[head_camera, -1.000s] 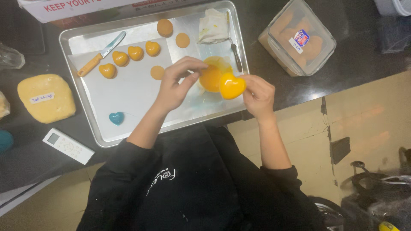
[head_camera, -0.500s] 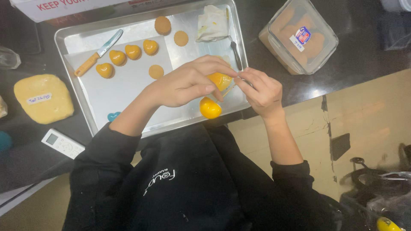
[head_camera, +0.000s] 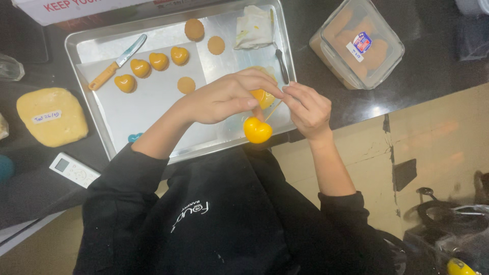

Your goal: The person dips heart-shaped dough pieces on a skewer into a cup of orange glaze, holds them to let excess drip off, and uses a spatula to scrape excess glaze from the base. They place the glazed hearts on a metal tray and repeat the dipping process with additional pieces.

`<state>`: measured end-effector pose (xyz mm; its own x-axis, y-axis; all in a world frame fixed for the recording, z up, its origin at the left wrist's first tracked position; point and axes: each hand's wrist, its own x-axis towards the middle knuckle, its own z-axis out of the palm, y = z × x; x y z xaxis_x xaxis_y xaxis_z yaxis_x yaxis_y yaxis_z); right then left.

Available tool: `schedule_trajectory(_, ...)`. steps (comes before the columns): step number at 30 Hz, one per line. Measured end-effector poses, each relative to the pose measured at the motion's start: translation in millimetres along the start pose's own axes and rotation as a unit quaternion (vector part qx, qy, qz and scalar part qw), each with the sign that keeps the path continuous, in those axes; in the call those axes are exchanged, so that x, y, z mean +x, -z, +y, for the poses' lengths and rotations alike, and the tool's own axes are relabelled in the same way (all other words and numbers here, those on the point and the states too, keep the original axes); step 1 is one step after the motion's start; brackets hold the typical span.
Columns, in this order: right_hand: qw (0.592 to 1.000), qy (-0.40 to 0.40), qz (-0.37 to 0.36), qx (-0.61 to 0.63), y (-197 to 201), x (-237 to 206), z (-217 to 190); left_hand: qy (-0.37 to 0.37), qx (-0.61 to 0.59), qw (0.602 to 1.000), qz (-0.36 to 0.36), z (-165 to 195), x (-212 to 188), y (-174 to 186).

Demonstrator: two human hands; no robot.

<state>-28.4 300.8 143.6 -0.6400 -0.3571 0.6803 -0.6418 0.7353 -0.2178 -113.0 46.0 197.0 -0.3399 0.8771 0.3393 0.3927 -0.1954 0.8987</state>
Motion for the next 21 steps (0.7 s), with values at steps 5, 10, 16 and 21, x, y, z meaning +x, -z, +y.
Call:
schedule_trajectory(5,0.998,-0.049,0.038,0.026,-9,-4,-2,0.04,-0.067,0.996,0.039,-13,-1,-7)
schedule_trajectory(10,0.991,-0.104,0.051,0.068,-17,-9,0,0.055,-0.163,0.982,0.079,-22,-2,-13)
schedule_trajectory(16,0.975,-0.167,0.065,0.128,-22,-18,4,0.045,-0.173,0.979,0.096,-25,-2,-18)
schedule_trajectory(21,0.965,-0.198,0.088,0.148,-31,-25,11,0.043,-0.167,0.98,0.098,-30,2,-24)
